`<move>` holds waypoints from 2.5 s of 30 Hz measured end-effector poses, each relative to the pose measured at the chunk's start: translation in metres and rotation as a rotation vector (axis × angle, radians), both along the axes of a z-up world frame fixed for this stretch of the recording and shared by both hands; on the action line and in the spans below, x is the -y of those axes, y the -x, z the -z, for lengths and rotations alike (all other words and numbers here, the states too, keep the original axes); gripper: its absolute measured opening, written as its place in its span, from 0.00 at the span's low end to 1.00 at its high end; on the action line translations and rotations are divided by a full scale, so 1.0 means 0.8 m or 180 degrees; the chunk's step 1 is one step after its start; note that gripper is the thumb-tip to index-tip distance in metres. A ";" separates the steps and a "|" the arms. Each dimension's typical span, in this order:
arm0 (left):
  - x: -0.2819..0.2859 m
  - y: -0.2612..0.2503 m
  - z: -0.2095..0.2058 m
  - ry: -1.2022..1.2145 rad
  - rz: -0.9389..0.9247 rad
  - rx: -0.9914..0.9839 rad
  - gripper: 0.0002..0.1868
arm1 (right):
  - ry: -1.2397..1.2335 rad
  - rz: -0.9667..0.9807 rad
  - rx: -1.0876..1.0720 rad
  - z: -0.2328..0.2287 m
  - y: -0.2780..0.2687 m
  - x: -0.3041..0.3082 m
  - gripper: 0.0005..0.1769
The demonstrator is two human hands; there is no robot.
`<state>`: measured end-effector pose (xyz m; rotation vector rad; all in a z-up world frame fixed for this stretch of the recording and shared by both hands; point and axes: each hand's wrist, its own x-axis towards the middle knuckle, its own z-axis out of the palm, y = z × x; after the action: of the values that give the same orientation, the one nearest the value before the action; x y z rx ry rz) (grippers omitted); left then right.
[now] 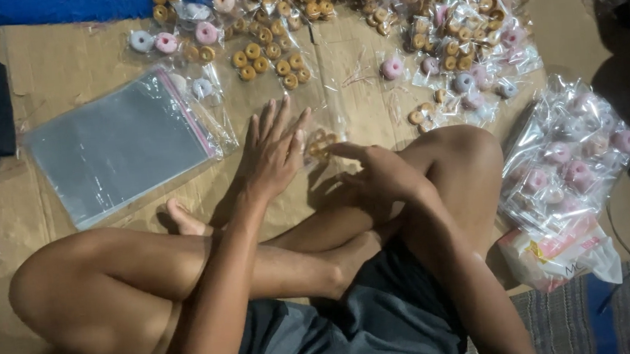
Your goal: The person places mini donuts into plastic packaging by hand while sitting on the floor.
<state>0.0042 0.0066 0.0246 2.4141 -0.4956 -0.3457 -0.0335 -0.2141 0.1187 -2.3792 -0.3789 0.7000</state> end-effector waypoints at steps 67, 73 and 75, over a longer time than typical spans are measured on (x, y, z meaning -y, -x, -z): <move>-0.002 -0.014 0.054 -0.0287 -0.1051 0.0843 0.28 | 0.1558 -0.0613 0.2582 0.136 -0.057 -0.086 0.43; -0.010 -0.019 0.041 -0.0422 -0.0653 0.0322 0.32 | 0.1743 -0.0800 0.1916 0.145 -0.029 -0.070 0.46; -0.014 -0.019 0.035 -0.0537 -0.0530 0.0292 0.30 | 0.1449 -0.1186 0.1375 0.140 -0.006 -0.052 0.39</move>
<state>0.0192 0.0181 -0.0031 2.6234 -0.3128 -0.2126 -0.0288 -0.1724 0.0065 -2.9350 -0.9509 0.4554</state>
